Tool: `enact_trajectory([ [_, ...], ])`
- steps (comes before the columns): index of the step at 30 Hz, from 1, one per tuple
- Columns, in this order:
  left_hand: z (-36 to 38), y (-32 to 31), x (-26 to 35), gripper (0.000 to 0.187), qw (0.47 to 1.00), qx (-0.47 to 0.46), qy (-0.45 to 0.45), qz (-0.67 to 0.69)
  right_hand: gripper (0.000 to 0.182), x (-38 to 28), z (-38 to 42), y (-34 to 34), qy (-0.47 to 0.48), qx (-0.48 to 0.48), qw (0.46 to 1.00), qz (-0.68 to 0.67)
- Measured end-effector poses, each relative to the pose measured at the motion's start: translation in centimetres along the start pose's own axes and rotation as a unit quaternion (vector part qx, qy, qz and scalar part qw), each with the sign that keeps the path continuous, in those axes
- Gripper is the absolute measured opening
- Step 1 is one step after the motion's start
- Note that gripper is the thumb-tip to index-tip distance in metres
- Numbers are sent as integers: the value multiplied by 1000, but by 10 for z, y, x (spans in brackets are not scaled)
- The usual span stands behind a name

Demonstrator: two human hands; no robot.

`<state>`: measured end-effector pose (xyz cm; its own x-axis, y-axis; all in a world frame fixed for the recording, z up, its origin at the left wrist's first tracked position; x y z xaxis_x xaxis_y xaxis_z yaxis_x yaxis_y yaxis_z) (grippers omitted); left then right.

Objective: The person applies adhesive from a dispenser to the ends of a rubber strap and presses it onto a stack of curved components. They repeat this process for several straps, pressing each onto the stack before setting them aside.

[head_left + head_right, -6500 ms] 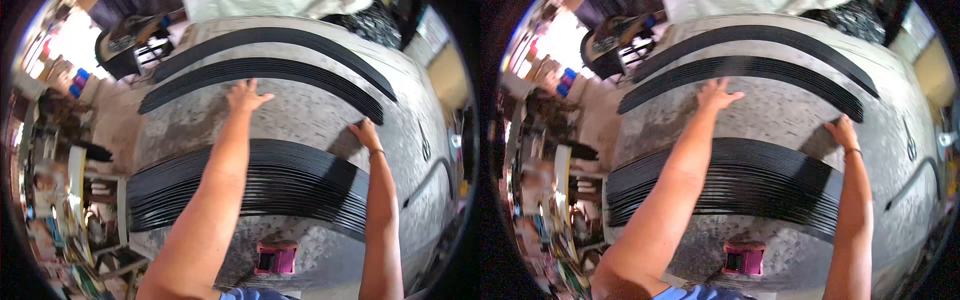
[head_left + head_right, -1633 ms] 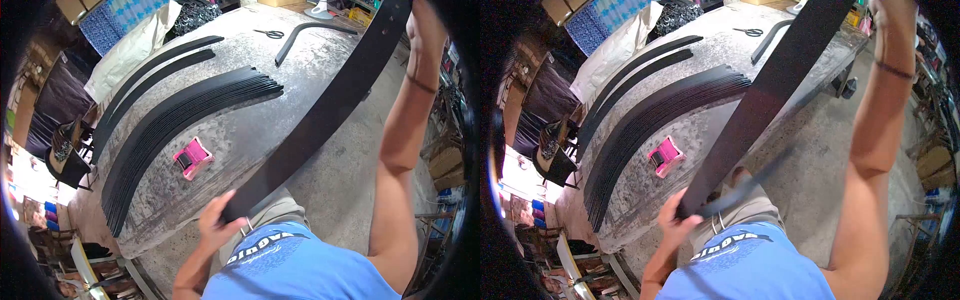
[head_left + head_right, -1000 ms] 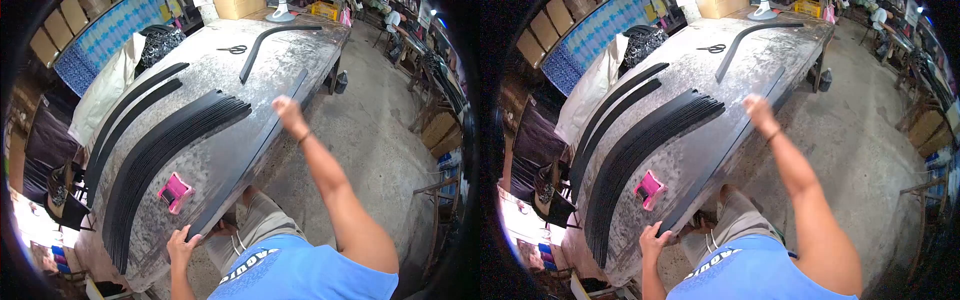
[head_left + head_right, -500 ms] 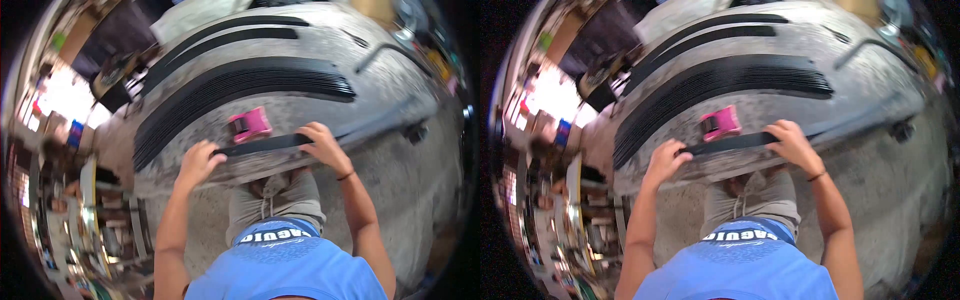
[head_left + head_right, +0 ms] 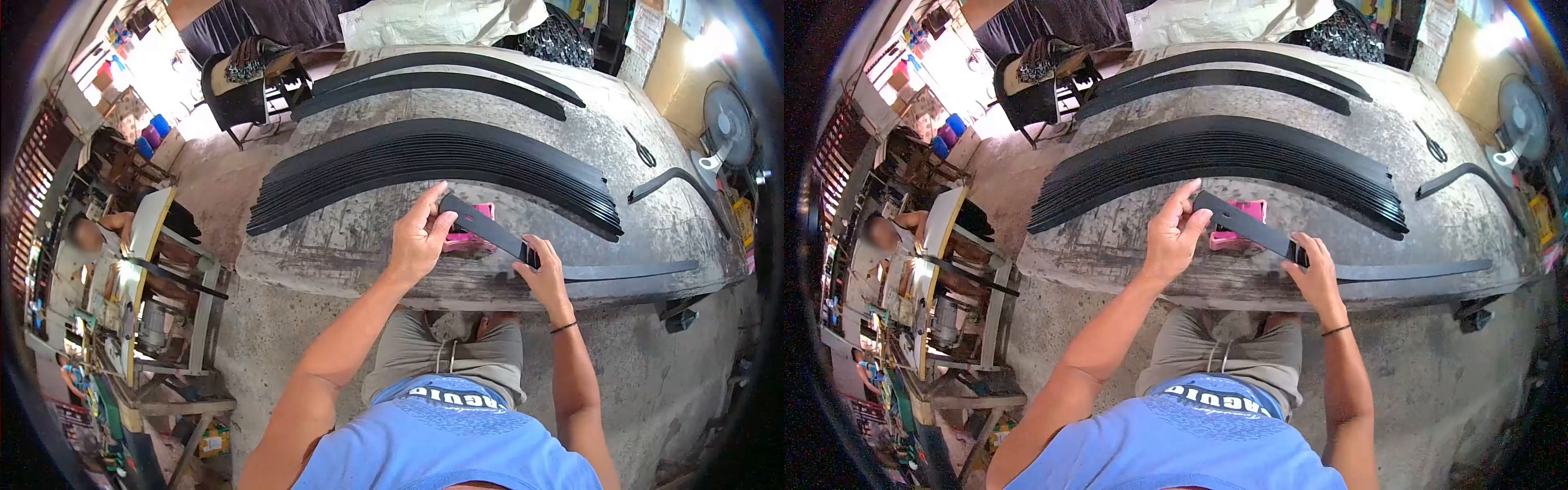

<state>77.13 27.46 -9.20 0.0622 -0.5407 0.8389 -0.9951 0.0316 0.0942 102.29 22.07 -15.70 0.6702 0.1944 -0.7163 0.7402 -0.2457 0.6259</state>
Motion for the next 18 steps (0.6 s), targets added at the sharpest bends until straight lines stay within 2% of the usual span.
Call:
enact_trajectory([
  [4,-1,3,-14,32,1000,-8,11,-2,52,-4,-2,-2,3,22,998,-51],
  [8,-11,8,-36,37,999,24,15,33,37,-2,-11,14,36,66,997,-35],
  [9,-17,11,-25,32,999,12,-19,-50,31,-7,-16,23,47,94,994,-27],
  [11,-28,10,-14,26,991,-51,-66,-101,23,-26,-30,43,129,126,982,49],
  [12,-35,13,-18,26,992,-57,-62,-98,24,-35,-40,53,161,117,976,92],
  [14,-39,7,-16,16,929,-142,-210,-270,25,-55,-55,72,200,101,963,152],
  [17,-48,-3,-20,15,902,-211,-199,-320,23,-92,-79,87,215,92,949,212],
  [18,-49,-7,-29,17,911,-242,-171,-287,20,-103,-86,89,237,82,939,237],
])
Point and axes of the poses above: each hand's wrist, its own z-axis away from the middle knuckle, its own y-axis out of the back of the hand, x = y × z, the point moved 5 cm from there along -z, towards the middle knuckle, and after that the axes turned 5 degrees about -y, right-handed, at the moved point
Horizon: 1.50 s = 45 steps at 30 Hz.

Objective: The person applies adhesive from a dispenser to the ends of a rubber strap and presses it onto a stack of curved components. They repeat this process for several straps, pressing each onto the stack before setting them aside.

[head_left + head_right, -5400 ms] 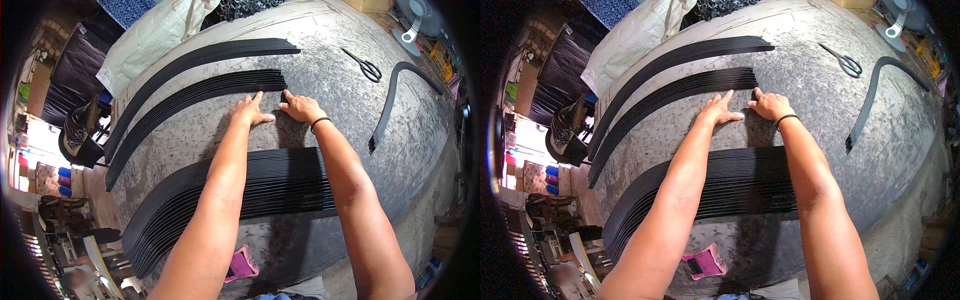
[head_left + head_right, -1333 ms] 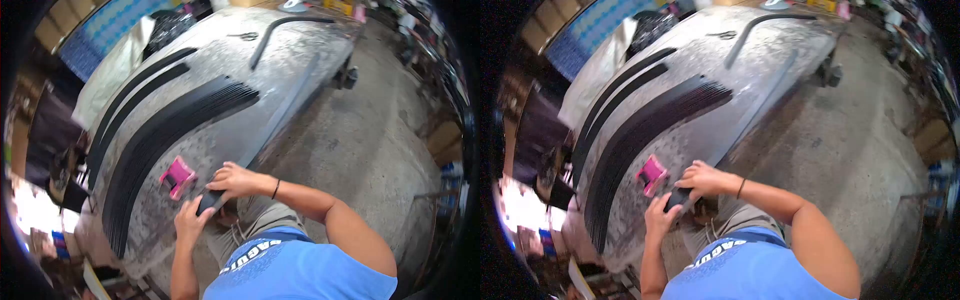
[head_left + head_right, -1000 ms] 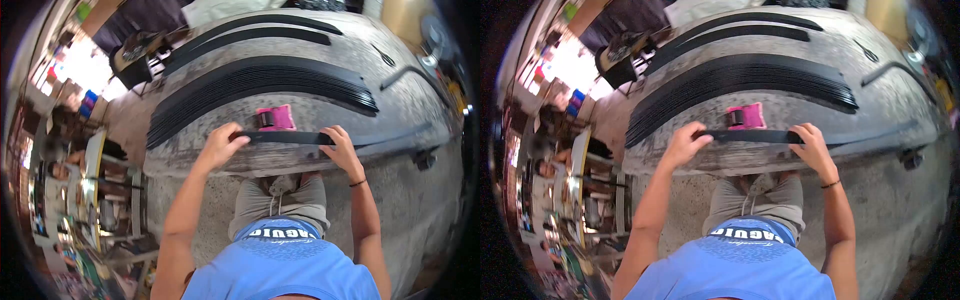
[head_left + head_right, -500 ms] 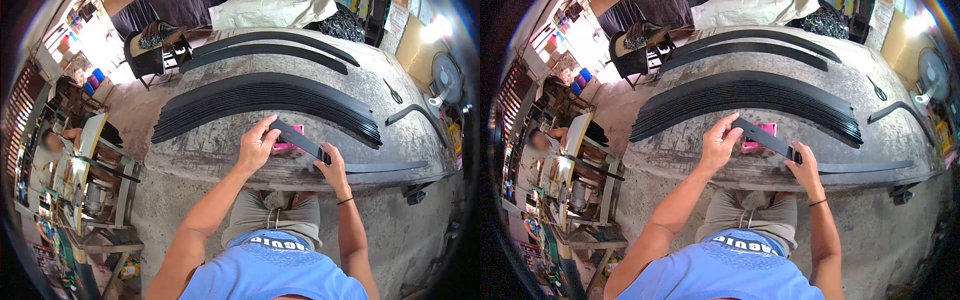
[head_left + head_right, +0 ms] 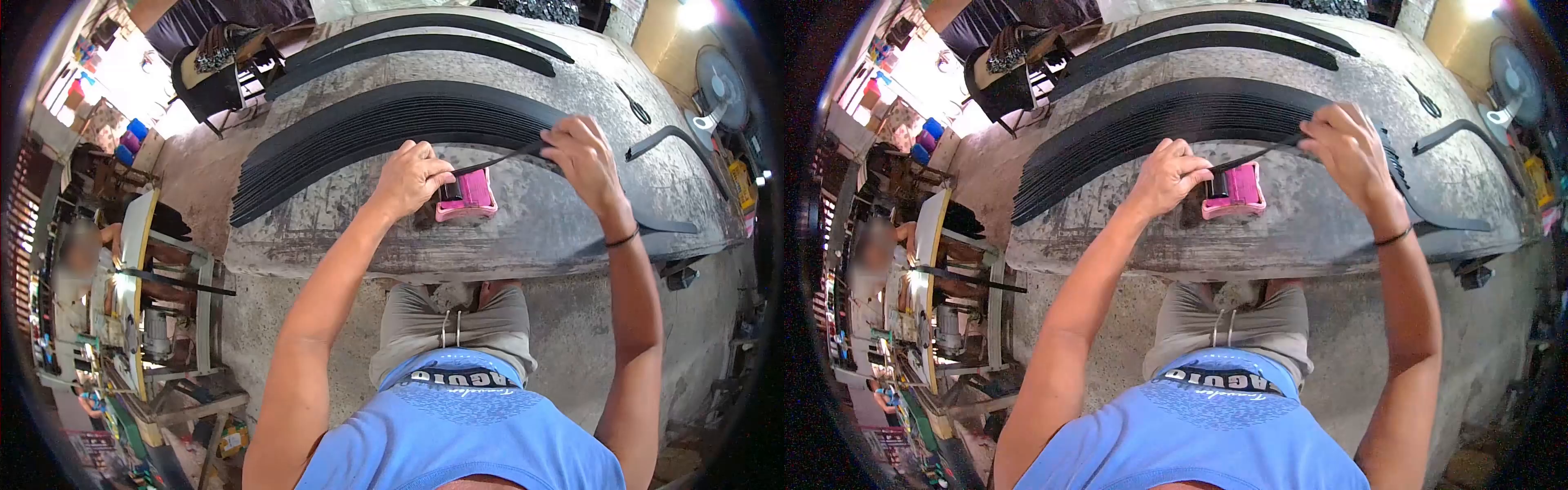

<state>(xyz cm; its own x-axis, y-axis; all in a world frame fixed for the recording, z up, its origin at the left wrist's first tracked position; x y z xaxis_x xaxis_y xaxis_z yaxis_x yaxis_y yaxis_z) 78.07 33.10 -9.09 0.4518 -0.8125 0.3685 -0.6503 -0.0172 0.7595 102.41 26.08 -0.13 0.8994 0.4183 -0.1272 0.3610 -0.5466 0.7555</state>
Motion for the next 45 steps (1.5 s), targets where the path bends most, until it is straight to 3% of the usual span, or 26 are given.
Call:
enact_trajectory([
  [7,1,-41,-29,30,996,-23,54,72,11,-31,-46,-9,113,-53,987,100],
  [13,4,-59,-40,43,993,-24,66,93,6,-40,-49,-20,118,-66,982,132],
  [22,7,-58,-41,47,996,-12,47,76,6,-33,-43,-27,116,-64,981,141],
  [41,3,-59,-35,40,999,-23,30,35,4,-18,-33,-26,101,-76,983,132],
  [45,2,-52,-32,27,998,-30,38,28,4,-13,-29,-26,89,-89,982,140],
])
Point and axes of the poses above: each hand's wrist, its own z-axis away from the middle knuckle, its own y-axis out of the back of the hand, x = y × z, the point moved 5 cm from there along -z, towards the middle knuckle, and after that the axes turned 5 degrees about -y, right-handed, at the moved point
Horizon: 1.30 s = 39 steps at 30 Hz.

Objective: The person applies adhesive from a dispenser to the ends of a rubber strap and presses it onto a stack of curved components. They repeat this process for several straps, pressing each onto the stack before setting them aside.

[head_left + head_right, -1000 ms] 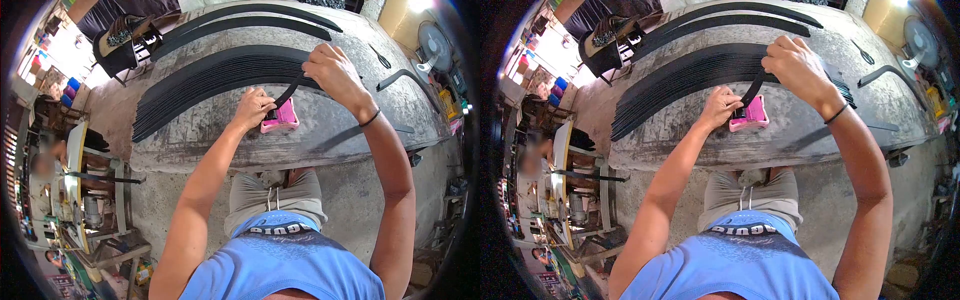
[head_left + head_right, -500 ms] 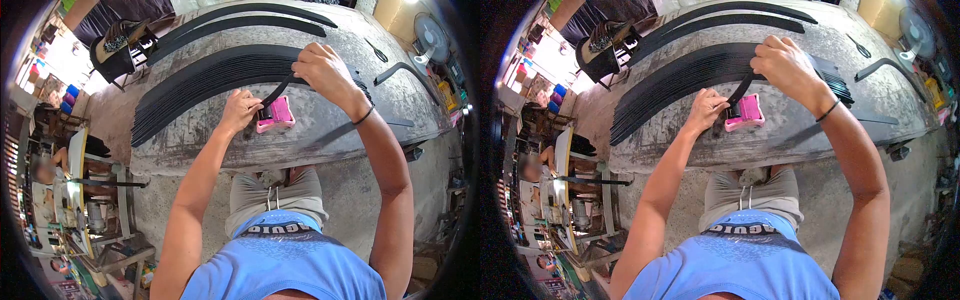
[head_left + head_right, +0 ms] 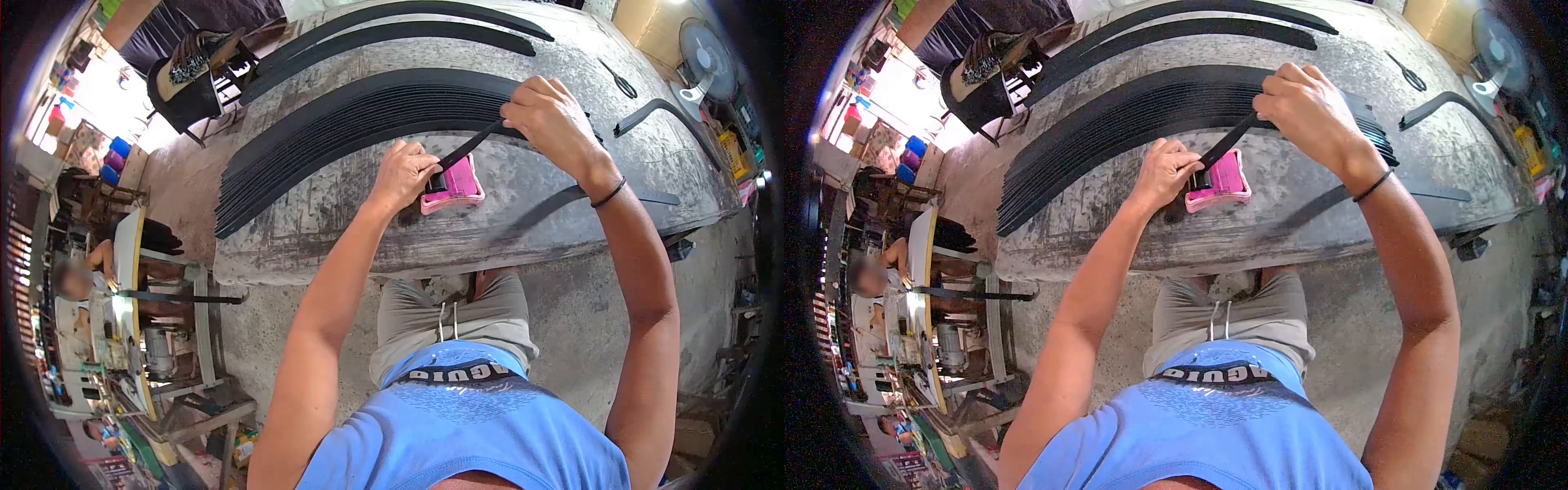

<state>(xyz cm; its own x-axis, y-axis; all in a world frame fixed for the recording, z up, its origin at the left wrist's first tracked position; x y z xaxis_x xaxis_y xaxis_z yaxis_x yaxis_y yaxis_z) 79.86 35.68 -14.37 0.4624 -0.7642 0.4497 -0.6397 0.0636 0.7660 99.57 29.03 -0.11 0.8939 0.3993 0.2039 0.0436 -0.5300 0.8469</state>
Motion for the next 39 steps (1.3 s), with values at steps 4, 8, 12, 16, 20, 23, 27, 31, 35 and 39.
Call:
enact_trajectory([
  [4,1,4,-1,14,999,27,-34,-24,4,6,11,-7,-13,-20,1000,-9],
  [8,-1,8,1,12,996,25,-63,-61,4,11,23,-16,-7,9,1000,-28],
  [12,2,11,2,11,993,7,-82,-86,6,9,31,-28,-25,-50,998,-26],
  [16,9,15,-2,10,983,-31,-95,-155,7,-1,38,-47,-21,-62,997,-31],
  [20,20,27,-10,10,974,-54,-101,-194,7,-14,43,-72,-32,-49,995,-86],
  [23,29,38,-21,13,965,-94,-89,-230,8,-28,44,-94,-41,-30,991,-126],
  [27,35,53,-26,19,959,-110,-51,-257,7,-51,37,-116,-29,-15,987,-158],
  [31,25,49,2,23,971,-41,-88,-220,5,-74,25,-122,-31,-7,983,-179],
  [35,14,21,14,15,964,-25,-133,-231,10,-81,23,-131,-37,9,979,-199],
  [39,17,23,9,10,960,-23,-130,-246,26,-81,27,-129,-49,10,980,-192],
])
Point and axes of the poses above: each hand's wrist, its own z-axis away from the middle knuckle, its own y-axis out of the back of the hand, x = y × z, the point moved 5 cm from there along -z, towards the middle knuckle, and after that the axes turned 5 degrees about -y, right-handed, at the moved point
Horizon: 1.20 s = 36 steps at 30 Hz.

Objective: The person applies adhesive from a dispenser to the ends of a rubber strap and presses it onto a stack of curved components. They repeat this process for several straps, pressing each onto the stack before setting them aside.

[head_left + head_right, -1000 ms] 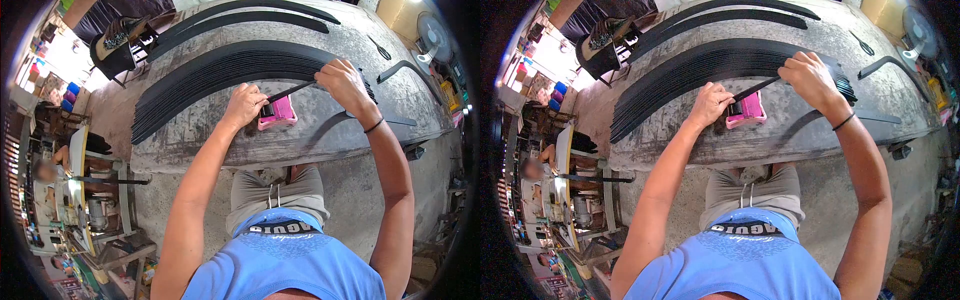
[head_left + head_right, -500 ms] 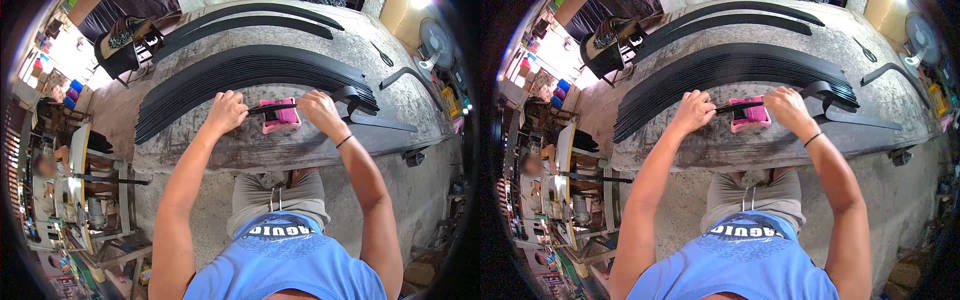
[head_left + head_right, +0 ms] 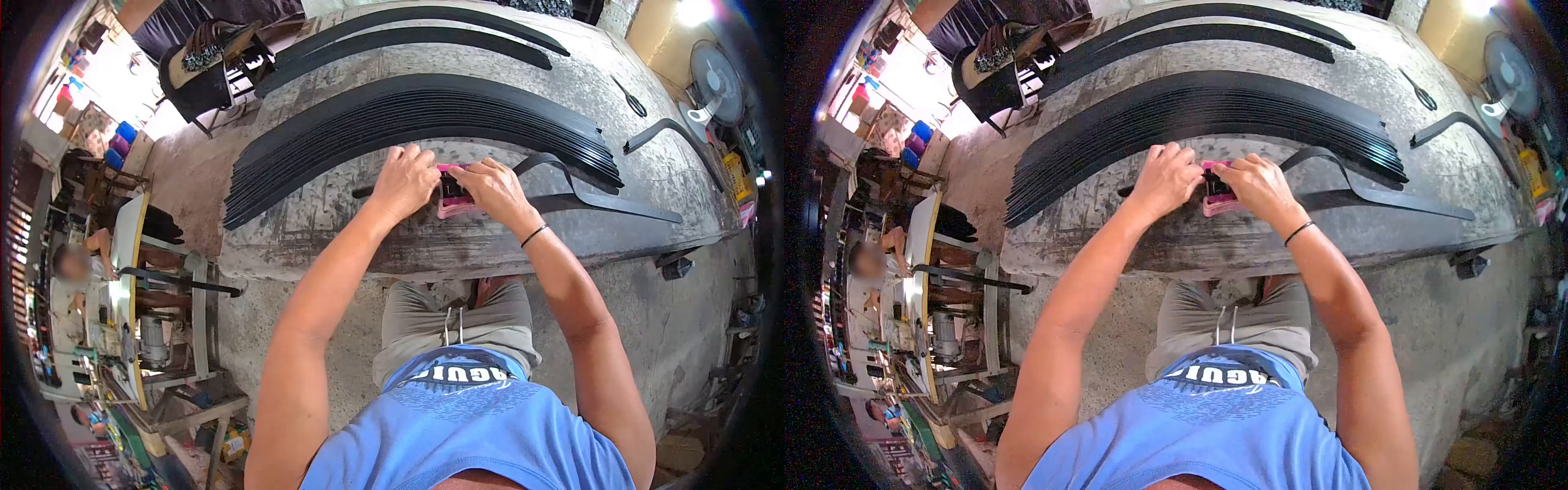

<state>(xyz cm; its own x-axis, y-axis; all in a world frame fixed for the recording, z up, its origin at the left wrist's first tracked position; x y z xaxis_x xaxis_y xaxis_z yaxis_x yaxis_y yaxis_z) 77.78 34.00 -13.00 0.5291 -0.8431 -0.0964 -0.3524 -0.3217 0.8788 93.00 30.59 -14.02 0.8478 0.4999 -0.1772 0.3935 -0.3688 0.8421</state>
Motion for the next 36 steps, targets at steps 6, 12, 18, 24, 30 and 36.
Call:
enact_trajectory([
  [6,33,24,-31,11,999,-34,22,-26,40,11,10,5,-1,5,1000,21],
  [12,74,59,-65,11,995,-51,53,-60,41,17,14,2,-21,-7,999,24],
  [18,137,100,-113,10,985,-55,130,-104,40,18,14,1,-34,-23,999,34],
  [24,207,144,-157,14,956,-73,232,-163,38,17,13,1,-33,-23,999,29],
  [30,284,195,-191,18,905,-110,319,-258,36,16,9,0,-28,-24,999,39],
  [36,374,257,-212,22,832,-151,408,-345,33,15,7,4,-24,-32,998,55],
])
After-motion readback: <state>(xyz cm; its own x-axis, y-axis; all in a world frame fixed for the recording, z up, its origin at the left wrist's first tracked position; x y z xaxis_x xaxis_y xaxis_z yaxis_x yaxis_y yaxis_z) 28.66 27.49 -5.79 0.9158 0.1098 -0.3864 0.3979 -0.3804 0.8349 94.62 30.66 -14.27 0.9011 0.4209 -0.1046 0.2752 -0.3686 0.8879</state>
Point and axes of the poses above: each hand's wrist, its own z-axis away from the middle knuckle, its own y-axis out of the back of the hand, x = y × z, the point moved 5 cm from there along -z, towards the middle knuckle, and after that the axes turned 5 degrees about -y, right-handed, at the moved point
